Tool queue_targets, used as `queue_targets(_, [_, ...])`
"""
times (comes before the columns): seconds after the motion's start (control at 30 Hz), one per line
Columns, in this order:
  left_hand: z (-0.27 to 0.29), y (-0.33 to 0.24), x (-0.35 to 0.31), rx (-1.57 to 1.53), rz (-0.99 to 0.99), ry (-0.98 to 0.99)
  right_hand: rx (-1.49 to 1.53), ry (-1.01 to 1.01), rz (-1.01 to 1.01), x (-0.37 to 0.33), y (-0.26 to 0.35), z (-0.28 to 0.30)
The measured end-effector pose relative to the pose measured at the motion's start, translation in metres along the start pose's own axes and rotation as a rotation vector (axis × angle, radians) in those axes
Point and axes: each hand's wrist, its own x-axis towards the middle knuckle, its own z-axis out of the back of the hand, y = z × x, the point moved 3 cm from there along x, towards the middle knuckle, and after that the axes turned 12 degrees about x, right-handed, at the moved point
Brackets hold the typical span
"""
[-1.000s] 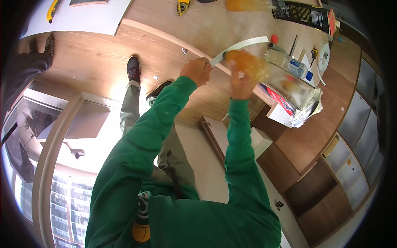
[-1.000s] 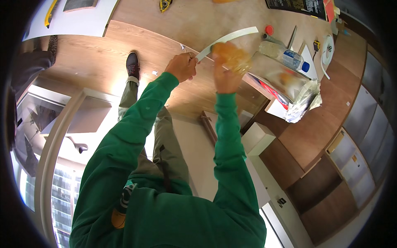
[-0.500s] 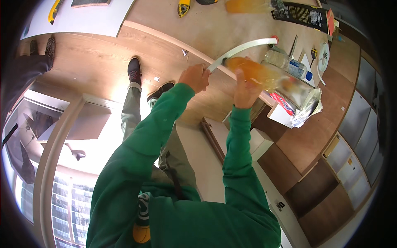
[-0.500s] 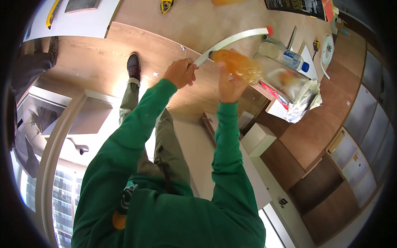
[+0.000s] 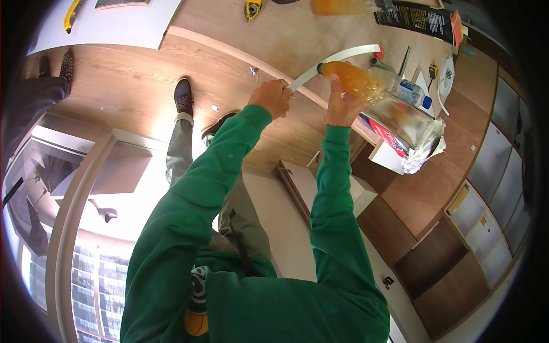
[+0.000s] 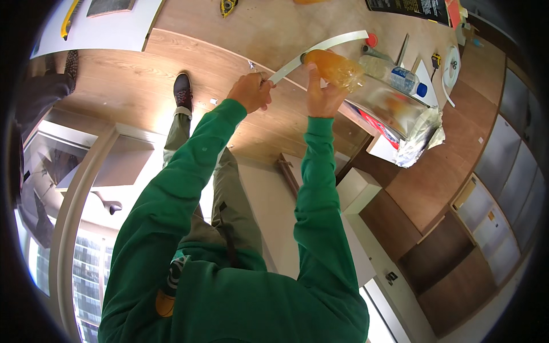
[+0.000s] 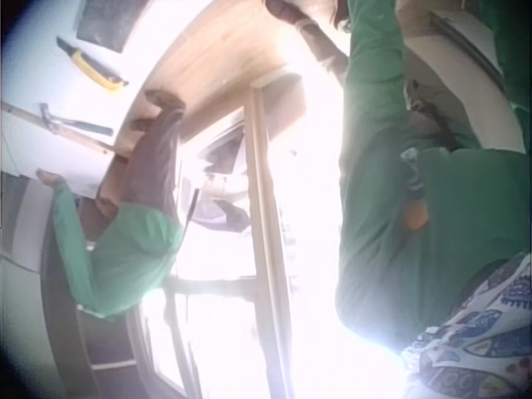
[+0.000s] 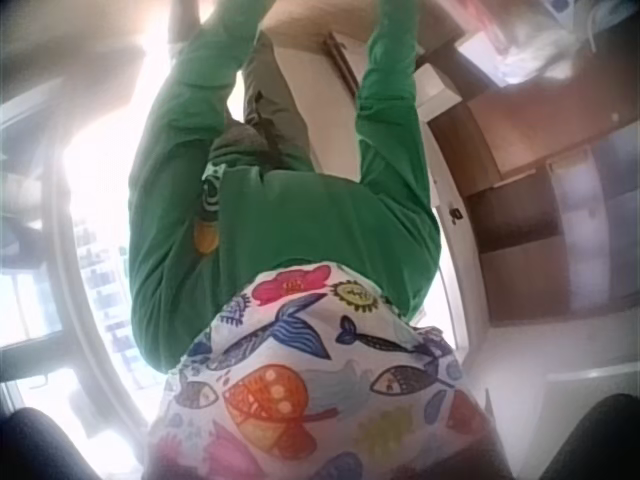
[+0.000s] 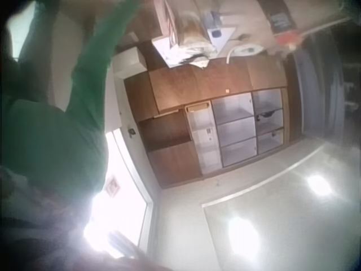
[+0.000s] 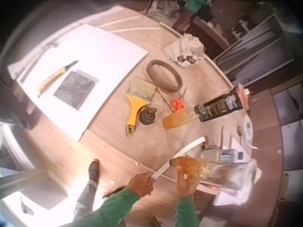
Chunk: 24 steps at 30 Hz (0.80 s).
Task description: The person applies adhesive from a bottle to a curved strip and uses a scraper to spread glue into the interior corners of a cabinet frame.
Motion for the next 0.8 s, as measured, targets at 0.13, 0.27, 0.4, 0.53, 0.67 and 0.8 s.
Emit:
queue_targets(0.13, [0.002, 0.004, 0.003, 0.014, -0.011, -0.011, -0.278, 0.153, 0.209, -0.02, 0.013, -0.01])
queue_targets(0.27, [0.001, 0.0, 0.002, 0.012, -0.026, 0.039, -0.198, 0.081, 0.099, -0.005, 0.005, -0.008])
queue_targets(0.4, [0.005, -0.001, 0.002, 0.047, -0.037, 0.038, -0.083, 0.069, 0.019, 0.001, 0.0, 0.002])
queue_targets(0.53, [0.006, 0.0, 0.002, 0.015, -0.023, 0.043, -0.2, 0.125, 0.116, -0.021, 0.006, -0.006])
queue_targets(0.67, [0.008, 0.004, -0.01, -0.04, -0.046, 0.073, -0.057, 0.05, 0.007, -0.005, 0.002, 0.002])
queue_targets(0.8, [0.011, 0.016, -0.028, -0.091, 0.015, 0.06, -0.165, 0.132, 0.1, -0.023, -0.003, 0.005])
